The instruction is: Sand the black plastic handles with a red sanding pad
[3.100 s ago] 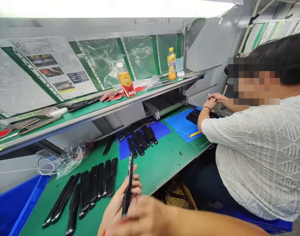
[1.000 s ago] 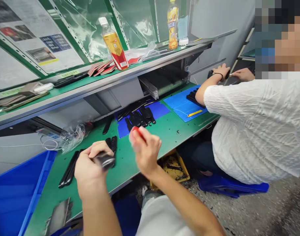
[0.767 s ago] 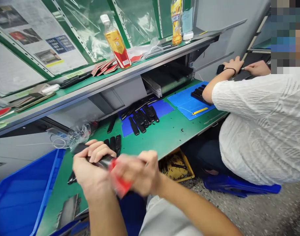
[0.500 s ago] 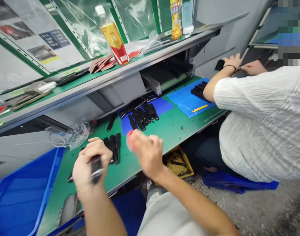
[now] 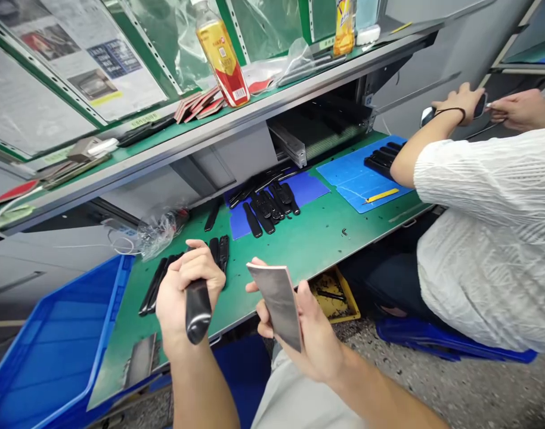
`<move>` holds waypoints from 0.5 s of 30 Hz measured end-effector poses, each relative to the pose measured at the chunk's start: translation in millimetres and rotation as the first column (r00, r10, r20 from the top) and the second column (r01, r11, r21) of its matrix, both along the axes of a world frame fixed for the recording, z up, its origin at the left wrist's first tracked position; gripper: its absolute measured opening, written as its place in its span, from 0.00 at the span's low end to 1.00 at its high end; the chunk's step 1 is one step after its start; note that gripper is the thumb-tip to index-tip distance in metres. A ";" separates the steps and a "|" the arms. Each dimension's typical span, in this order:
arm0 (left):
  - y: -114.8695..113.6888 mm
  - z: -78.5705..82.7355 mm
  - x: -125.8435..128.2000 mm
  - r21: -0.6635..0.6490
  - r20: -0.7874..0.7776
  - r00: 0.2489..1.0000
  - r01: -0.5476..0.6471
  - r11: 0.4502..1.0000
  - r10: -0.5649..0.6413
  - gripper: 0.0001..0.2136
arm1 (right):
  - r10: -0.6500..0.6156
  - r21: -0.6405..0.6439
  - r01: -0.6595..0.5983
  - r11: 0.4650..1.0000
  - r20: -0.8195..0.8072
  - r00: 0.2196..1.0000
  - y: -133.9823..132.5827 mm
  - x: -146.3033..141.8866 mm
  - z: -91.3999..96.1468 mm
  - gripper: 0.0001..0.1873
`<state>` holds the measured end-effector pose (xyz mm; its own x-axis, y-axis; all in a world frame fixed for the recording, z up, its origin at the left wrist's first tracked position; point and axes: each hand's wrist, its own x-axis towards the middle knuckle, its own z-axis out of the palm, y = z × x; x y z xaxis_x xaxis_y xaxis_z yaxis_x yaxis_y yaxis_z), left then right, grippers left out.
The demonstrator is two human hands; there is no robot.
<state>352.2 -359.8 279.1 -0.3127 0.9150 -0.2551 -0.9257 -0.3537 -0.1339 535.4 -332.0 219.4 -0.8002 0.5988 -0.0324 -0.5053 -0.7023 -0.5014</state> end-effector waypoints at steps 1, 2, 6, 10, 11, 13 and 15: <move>0.4 0.5 0.1 0.007 -0.008 1.000 0.009 1.000 -0.009 0.11 | 0.008 0.042 -0.008 0.999 0.005 1.000 1.0 2.3 0.3 0.32; 0.6 0.6 -0.1 0.020 -0.028 0.999 0.023 1.000 -0.022 0.11 | 0.013 0.093 -0.015 0.996 0.024 1.000 2.0 4.4 0.7 0.32; 1.6 -0.3 1.1 0.063 -0.064 0.996 0.072 0.995 -0.068 0.12 | -0.081 0.349 0.022 0.937 0.156 0.984 2.0 8.4 4.4 0.35; 6.5 -3.6 3.6 0.112 0.019 0.999 0.047 0.993 -0.049 0.11 | -0.350 0.830 0.116 0.546 0.100 0.932 -13.7 4.7 10.0 0.28; 8.2 -5.1 3.1 0.120 0.027 0.998 0.045 0.992 -0.049 0.11 | -0.344 0.918 0.113 0.381 0.027 0.939 -18.3 3.9 11.3 0.25; 10.8 -8.4 0.7 0.144 0.004 0.999 0.049 0.988 -0.050 0.12 | -0.258 0.984 0.118 0.136 -0.080 0.963 -22.8 5.3 13.5 0.23; 11.0 -10.7 -1.3 0.210 -0.077 0.997 0.035 0.977 -0.019 0.11 | -0.190 0.988 0.134 0.077 -0.117 0.975 -16.9 11.5 14.6 0.21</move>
<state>350.8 -348.9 268.4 -0.2980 0.9540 -0.0323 -0.9447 -0.2996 -0.1336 547.0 -349.0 233.9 -0.6940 0.2299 0.6823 -0.4973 0.5322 -0.6851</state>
